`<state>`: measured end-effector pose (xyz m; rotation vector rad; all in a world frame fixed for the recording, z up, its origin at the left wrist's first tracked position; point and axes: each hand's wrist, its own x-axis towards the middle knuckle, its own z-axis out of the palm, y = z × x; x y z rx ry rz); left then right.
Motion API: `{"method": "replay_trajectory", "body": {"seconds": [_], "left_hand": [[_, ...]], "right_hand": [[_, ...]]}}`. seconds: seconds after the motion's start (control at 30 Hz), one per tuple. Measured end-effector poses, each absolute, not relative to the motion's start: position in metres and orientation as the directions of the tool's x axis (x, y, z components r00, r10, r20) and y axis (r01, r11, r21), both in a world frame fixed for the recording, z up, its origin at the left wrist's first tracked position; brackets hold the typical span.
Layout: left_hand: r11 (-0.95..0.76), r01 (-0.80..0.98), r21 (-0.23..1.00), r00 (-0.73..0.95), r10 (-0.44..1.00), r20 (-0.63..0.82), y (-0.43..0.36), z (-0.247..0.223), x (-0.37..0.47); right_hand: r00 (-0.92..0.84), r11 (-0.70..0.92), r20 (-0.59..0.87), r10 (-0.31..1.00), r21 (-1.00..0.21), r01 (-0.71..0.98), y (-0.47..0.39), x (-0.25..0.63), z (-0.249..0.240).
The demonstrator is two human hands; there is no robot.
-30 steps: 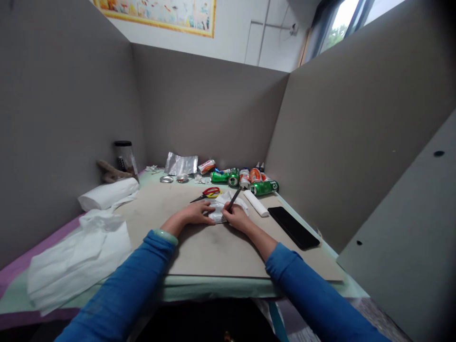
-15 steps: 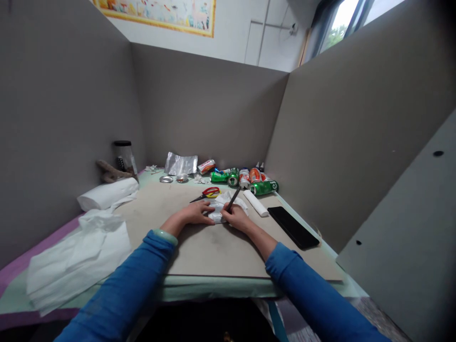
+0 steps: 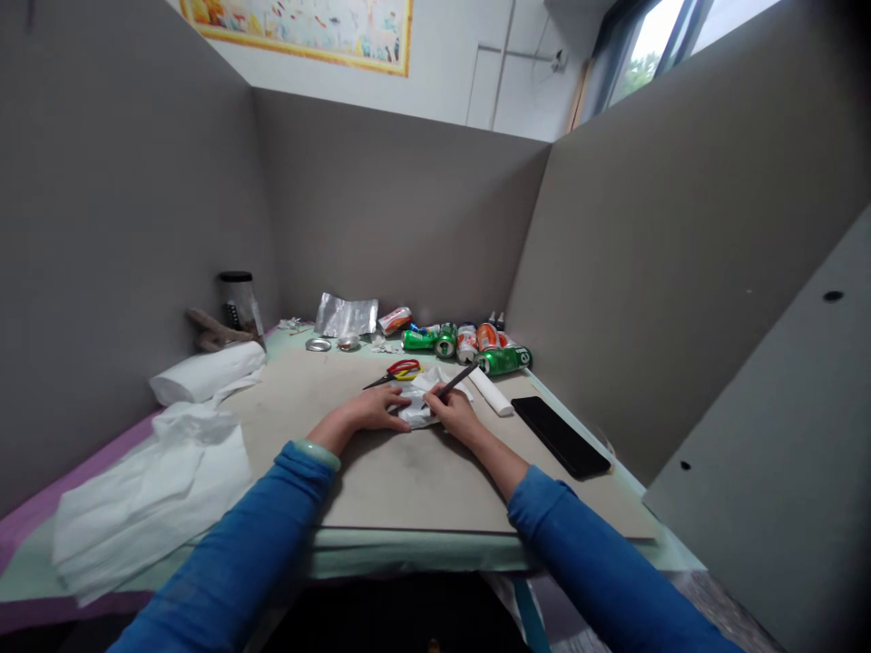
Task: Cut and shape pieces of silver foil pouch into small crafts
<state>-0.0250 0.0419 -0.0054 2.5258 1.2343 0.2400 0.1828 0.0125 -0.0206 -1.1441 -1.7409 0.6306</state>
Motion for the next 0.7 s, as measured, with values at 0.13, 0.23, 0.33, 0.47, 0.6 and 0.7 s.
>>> {"method": "replay_trajectory", "body": {"seconds": [0.13,0.23,0.33,0.47,0.6,0.7], "left_hand": [[-0.591,0.724,0.357,0.624,0.781,0.029,0.0421,-0.0067,-0.0258],[-0.601,0.717,0.354,0.635,0.772,0.026,0.0420,-0.0070,-0.0263],[-0.599,0.714,0.362,0.635,0.772,0.024,0.0421,-0.0068,-0.0262],[-0.592,0.710,0.381,0.631,0.775,0.029,0.0423,-0.0070,-0.0262],[-0.594,0.707,0.384,0.632,0.774,0.032,0.0424,-0.0074,-0.0263],[-0.596,0.711,0.372,0.633,0.774,0.029,0.0429,-0.0076,-0.0264]], "right_hand": [[-0.125,0.443,0.432,0.893,-0.794,0.416,0.0122,0.1819,-0.0200],[-0.167,0.431,0.401,0.901,-0.781,0.452,0.0150,0.1819,-0.0246],[-0.193,0.425,0.381,0.904,-0.770,0.475,0.0176,0.1819,-0.0284],[-0.197,0.427,0.381,0.903,-0.763,0.485,0.0170,0.1815,-0.0278],[-0.215,0.440,0.385,0.898,-0.752,0.491,0.0139,0.1811,-0.0246],[-0.226,0.437,0.375,0.899,-0.747,0.501,0.0126,0.1810,-0.0232]]}}
